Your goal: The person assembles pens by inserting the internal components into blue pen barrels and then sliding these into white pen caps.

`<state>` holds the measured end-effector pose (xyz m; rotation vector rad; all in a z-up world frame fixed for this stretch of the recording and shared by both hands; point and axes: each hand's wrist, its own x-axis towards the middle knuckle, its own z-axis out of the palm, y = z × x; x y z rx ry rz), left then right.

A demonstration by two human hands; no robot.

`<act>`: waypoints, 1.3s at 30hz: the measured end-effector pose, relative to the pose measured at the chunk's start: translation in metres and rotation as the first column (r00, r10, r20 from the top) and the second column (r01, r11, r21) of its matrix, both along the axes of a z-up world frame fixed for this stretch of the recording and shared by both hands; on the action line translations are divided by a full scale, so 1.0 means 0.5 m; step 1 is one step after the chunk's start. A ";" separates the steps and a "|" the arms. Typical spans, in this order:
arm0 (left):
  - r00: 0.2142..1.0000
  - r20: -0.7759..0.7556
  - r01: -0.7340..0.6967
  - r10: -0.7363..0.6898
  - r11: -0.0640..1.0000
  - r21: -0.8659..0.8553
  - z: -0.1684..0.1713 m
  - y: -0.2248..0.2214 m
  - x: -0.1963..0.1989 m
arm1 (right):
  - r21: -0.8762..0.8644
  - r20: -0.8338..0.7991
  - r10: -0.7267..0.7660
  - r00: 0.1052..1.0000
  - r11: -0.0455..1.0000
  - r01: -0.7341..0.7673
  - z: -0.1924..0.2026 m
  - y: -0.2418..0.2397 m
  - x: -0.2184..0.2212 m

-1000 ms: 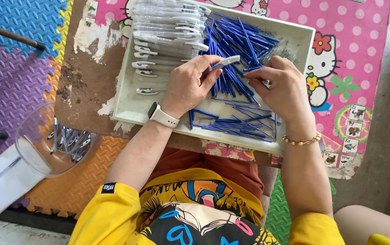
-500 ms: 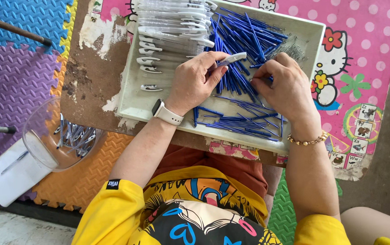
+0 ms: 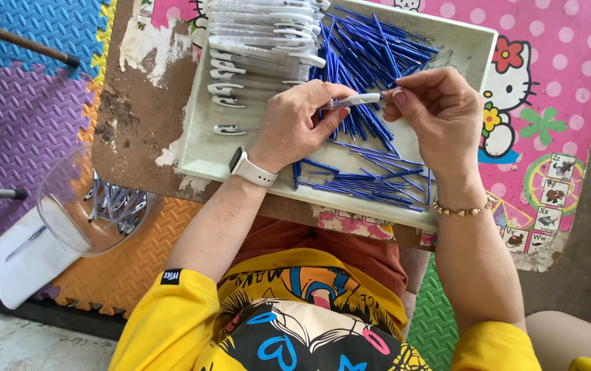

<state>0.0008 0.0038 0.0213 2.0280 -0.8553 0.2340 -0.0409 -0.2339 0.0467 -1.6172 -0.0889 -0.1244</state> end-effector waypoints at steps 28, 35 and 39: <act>0.990 -0.138 -0.066 0.037 0.976 -0.209 0.000 0.011 0.002 | -0.783 0.160 0.217 0.963 0.622 -0.010 -0.006 0.019 -0.004; 0.994 -0.091 -0.069 0.057 0.988 -0.134 -0.017 0.008 0.005 | -0.786 0.104 0.167 0.980 0.618 -0.023 -0.019 0.014 -0.004; 0.992 -0.112 -0.076 0.060 0.987 -0.143 -0.008 0.009 0.003 | -0.776 0.125 0.172 0.977 0.631 -0.012 -0.020 0.014 -0.005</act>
